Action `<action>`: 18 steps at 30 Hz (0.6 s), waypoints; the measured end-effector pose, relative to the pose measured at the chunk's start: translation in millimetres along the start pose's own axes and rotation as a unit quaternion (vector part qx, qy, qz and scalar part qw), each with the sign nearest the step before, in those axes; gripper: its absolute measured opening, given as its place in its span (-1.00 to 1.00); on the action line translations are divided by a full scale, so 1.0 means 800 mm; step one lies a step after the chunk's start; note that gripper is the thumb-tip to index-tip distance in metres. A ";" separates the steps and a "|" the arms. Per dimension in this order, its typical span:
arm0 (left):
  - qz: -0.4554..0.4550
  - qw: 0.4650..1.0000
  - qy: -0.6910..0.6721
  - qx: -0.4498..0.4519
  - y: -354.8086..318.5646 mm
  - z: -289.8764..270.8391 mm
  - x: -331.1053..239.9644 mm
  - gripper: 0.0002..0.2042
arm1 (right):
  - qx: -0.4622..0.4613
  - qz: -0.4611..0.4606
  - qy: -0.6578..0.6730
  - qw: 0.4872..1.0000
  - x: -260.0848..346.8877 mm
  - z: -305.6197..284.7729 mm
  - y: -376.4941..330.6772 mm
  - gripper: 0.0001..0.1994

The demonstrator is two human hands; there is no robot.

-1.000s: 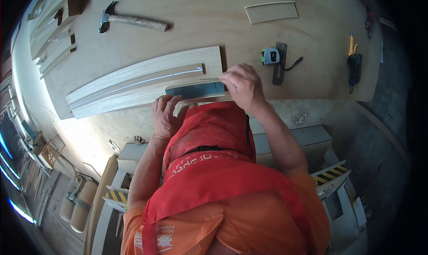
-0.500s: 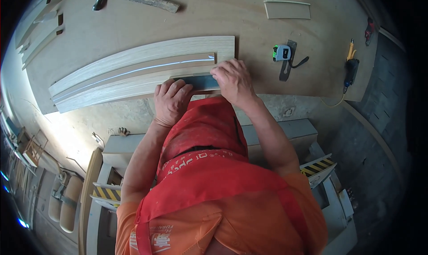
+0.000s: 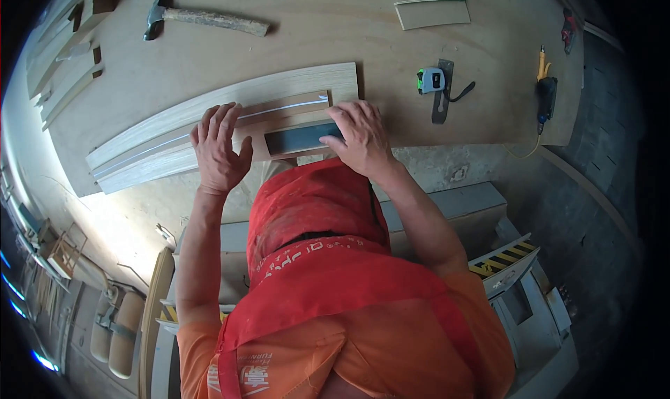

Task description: Applying glue, measuring, and finishing wooden boards in a woodworking factory.

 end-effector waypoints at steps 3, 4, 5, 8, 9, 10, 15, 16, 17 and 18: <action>-0.014 0.998 0.034 0.044 0.009 -0.005 0.019 -0.30 | -0.023 0.020 0.012 0.999 -0.003 -0.012 0.000 -0.49; -0.009 0.997 0.050 0.058 0.010 -0.004 0.024 -0.29 | -0.053 0.032 0.011 0.998 -0.005 -0.017 -0.001 -0.50; -0.005 0.995 0.066 0.071 0.011 -0.002 0.030 -0.28 | -0.082 0.043 0.009 0.996 -0.008 -0.022 -0.003 -0.50; 0.015 0.992 0.083 0.099 0.019 0.001 0.042 -0.26 | -0.126 0.073 0.008 0.989 -0.014 -0.031 -0.006 -0.51; 0.027 0.990 0.086 0.111 0.022 0.001 0.045 -0.24 | -0.140 0.088 0.012 0.986 -0.016 -0.034 -0.007 -0.52; 0.037 0.988 0.090 0.124 0.023 0.002 0.047 -0.23 | -0.155 0.102 0.017 0.983 -0.017 -0.036 -0.008 -0.52; 0.062 0.991 0.060 0.099 0.034 -0.042 0.023 -0.22 | -0.082 0.195 0.177 0.961 -0.001 -0.030 -0.013 -0.51; 0.062 0.993 0.036 0.098 0.033 -0.055 0.013 -0.22 | -0.055 0.206 0.295 0.931 0.005 -0.030 -0.013 -0.50; 0.062 0.993 0.015 0.097 0.032 -0.071 0.004 -0.22 | -0.028 0.211 0.409 0.887 0.015 -0.031 -0.012 -0.49; 0.062 0.994 -0.007 0.094 0.029 -0.086 -0.005 -0.22 | 0.000 0.210 0.517 0.830 0.025 -0.033 -0.011 -0.48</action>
Point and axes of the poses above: each hand's wrist, its own y-axis towards the middle knuckle, its own z-axis out of the palm, x = y × z, the point moved 3 cm from there along y, towards the middle knuckle, and after that the axes turned 12 degrees about -y, right-handed, at the moved point
